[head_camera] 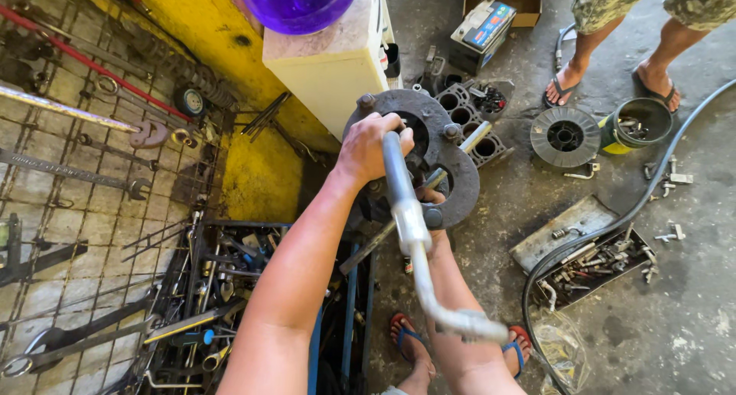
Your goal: The person retrieves a metal part from a tool drawer and places it into a hydraulic press. They operate the press handle to apply pressure, then remove the part and place it on a nearby red container.
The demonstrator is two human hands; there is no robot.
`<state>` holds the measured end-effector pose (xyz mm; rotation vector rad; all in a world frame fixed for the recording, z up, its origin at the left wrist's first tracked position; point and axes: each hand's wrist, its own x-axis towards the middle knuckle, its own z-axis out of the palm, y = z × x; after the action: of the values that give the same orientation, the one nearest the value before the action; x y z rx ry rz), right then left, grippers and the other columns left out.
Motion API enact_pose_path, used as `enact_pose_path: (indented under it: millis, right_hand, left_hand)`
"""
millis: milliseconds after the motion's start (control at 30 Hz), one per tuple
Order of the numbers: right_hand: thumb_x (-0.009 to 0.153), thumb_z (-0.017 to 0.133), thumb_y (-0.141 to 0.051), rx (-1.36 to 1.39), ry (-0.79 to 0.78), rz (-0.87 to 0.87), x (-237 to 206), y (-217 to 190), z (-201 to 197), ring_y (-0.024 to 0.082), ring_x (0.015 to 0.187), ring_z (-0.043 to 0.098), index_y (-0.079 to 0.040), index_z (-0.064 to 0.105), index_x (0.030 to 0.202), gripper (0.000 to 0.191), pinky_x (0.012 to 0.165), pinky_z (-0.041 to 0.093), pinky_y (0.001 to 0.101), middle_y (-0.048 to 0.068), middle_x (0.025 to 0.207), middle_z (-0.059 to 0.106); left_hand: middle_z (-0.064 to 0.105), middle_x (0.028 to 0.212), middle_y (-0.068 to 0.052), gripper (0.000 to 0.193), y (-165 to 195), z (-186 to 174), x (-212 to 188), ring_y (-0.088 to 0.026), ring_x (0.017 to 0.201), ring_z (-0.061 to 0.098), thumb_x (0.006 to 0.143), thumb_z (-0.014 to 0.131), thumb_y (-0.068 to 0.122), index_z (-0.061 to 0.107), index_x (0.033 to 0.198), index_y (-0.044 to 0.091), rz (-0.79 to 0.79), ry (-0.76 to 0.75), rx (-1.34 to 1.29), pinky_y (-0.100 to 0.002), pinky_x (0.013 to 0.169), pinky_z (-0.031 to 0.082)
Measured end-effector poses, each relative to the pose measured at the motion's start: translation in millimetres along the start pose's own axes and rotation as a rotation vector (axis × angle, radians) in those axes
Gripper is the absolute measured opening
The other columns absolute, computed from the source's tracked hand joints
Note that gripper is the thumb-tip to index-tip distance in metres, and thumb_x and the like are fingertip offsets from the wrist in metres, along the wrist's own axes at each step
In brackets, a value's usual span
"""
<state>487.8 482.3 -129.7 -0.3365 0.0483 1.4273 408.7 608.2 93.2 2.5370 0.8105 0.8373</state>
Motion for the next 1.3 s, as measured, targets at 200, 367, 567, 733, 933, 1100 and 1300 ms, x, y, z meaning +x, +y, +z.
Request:
enact_pose_path:
  millis: [200, 367, 567, 733, 933, 1100, 1300]
  right_hand:
    - [0.099, 0.063, -0.031, -0.002, -0.004, 0.010, -5.0, 1.1, 0.1, 0.018, 0.073, 0.054, -0.009, 0.053, 0.116, 0.029, 0.063, 0.044, 0.0347, 0.008, 0.094, 0.058]
    - [0.100, 0.063, -0.032, -0.009, -0.011, 0.038, 1.2, 0.4, -4.9, 0.017, 0.070, 0.053, -0.009, 0.053, 0.113, 0.028, 0.060, 0.042, 0.0340, 0.008, 0.090, 0.057]
    - [0.101, 0.063, -0.033, -0.021, -0.013, 0.093, 6.3, -6.7, -9.4, 0.016, 0.066, 0.051, -0.009, 0.053, 0.110, 0.027, 0.057, 0.041, 0.0332, 0.007, 0.086, 0.057]
    - [0.102, 0.064, -0.033, -0.034, -0.035, 0.145, 7.3, -11.4, -8.7, 0.016, 0.062, 0.050, -0.009, 0.054, 0.108, 0.027, 0.054, 0.040, 0.0325, 0.007, 0.083, 0.056]
    - [0.102, 0.064, -0.034, -0.037, -0.051, 0.209, 7.5, -8.7, -10.4, 0.015, 0.058, 0.048, -0.009, 0.054, 0.105, 0.027, 0.051, 0.038, 0.0317, 0.006, 0.079, 0.055]
    - [0.103, 0.064, -0.035, -0.057, -0.026, 0.174, 20.3, -9.1, -8.4, 0.014, 0.055, 0.047, -0.009, 0.054, 0.102, 0.028, 0.048, 0.037, 0.0310, 0.006, 0.075, 0.054]
    - [0.104, 0.064, -0.036, -0.107, 0.048, 0.054, 26.2, -21.1, -3.0, 0.013, 0.051, 0.046, -0.009, 0.054, 0.099, 0.029, 0.044, 0.035, 0.0302, 0.005, 0.071, 0.053]
  left_hand:
    - [0.070, 0.078, -0.013, 0.022, 12.0, -5.3, -3.0, -0.032, 0.079, 0.069, 0.088, 0.072, 0.027, 0.073, 0.098, 0.007, 0.064, 0.143, -0.037, -0.043, 0.074, 0.057]
    - [0.069, 0.072, -0.013, 0.018, 20.8, -9.0, -0.8, -0.030, 0.076, 0.070, 0.087, 0.074, 0.028, 0.077, 0.092, 0.010, -0.024, 0.052, 0.053, -0.042, 0.071, 0.057]
    - [0.074, 0.087, -0.010, 0.017, 20.4, -6.0, 1.8, -0.029, 0.083, 0.070, 0.089, 0.071, 0.026, 0.074, 0.094, 0.009, 0.156, 0.119, 0.033, -0.040, 0.074, 0.058]
    - [0.071, 0.079, -0.010, 0.016, 19.2, -1.4, 3.9, -0.030, 0.078, 0.070, 0.087, 0.074, 0.025, 0.074, 0.083, 0.009, 0.045, 0.057, 0.101, -0.042, 0.072, 0.057]
    - [0.070, 0.079, -0.012, 0.015, 16.7, 1.1, 2.0, -0.032, 0.077, 0.069, 0.087, 0.073, 0.025, 0.074, 0.087, 0.011, 0.048, 0.078, 0.102, -0.042, 0.072, 0.057]
    - [0.068, 0.076, -0.015, 0.019, 12.3, 4.8, 1.6, -0.035, 0.075, 0.069, 0.086, 0.076, 0.029, 0.072, 0.087, 0.010, 0.029, 0.053, 0.125, -0.045, 0.071, 0.056]
    - [0.072, 0.081, -0.017, 0.021, 3.2, 7.2, -1.0, -0.036, 0.081, 0.072, 0.092, 0.074, 0.029, 0.066, 0.092, 0.009, -0.020, 0.009, 0.026, -0.046, 0.075, 0.057]
